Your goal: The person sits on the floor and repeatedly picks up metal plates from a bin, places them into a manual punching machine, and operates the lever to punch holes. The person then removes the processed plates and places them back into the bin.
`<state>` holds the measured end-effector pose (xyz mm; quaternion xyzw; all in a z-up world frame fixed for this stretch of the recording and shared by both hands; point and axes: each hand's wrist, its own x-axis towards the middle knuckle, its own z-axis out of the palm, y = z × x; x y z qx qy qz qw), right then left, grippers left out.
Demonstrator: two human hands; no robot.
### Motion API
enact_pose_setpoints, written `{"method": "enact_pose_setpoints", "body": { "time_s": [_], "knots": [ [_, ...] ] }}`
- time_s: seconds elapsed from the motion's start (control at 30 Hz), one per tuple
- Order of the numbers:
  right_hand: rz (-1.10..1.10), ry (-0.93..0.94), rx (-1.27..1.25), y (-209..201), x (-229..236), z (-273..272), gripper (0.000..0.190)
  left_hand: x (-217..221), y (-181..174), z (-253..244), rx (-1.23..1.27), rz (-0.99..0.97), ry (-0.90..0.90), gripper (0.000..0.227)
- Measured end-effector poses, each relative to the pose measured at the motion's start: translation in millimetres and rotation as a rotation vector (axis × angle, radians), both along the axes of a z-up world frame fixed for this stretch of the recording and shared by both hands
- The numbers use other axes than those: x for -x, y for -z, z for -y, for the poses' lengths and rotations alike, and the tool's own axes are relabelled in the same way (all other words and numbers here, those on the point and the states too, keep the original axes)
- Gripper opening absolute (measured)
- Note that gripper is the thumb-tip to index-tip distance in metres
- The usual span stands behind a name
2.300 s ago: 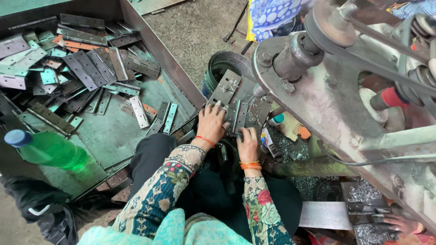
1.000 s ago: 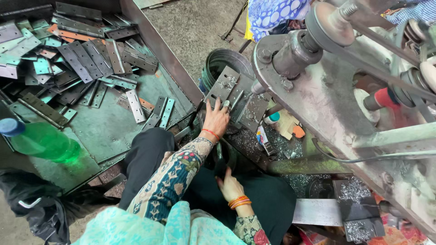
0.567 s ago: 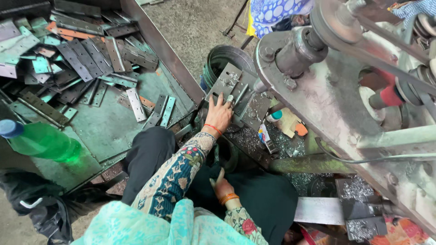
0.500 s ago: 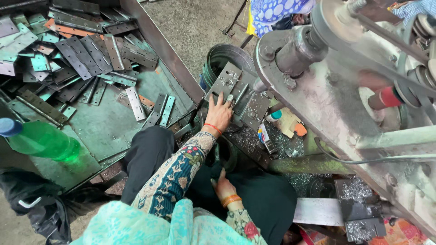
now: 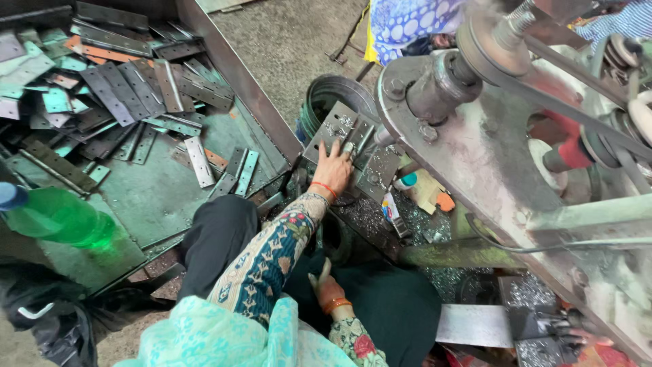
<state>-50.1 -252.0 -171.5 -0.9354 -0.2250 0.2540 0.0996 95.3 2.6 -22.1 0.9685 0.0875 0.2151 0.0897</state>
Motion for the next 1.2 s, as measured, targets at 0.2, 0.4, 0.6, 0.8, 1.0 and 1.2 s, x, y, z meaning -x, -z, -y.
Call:
{"method": "enact_pose_setpoints", "body": {
  "time_s": [0.2,0.4,0.6,0.8,1.0,1.2],
  "knots": [
    [-0.043,0.034,0.025,-45,-3,0,0.085,20,10,8,0.004,0.242,-0.053,0.044],
    [-0.015,0.03,-0.001,-108,-9,5,0.071,7,-2,2,0.036,-0.051,-0.026,0.037],
    [-0.043,0.057,0.004,-41,12,-6,0.081,-11,-8,-1,0.014,-0.034,-0.049,0.038],
    [-0.017,0.01,-0.088,12,12,17,0.082,-1,-8,1,0.004,-0.021,-0.043,0.039],
    [-0.037,0.07,0.028,-51,3,5,0.082,56,-27,-26,0.118,0.235,-0.087,0.043],
    [-0.025,0.08,-0.148,-136,-3,0,0.07,149,22,-115,0.317,0.269,-0.404,0.044]
  ]
}}
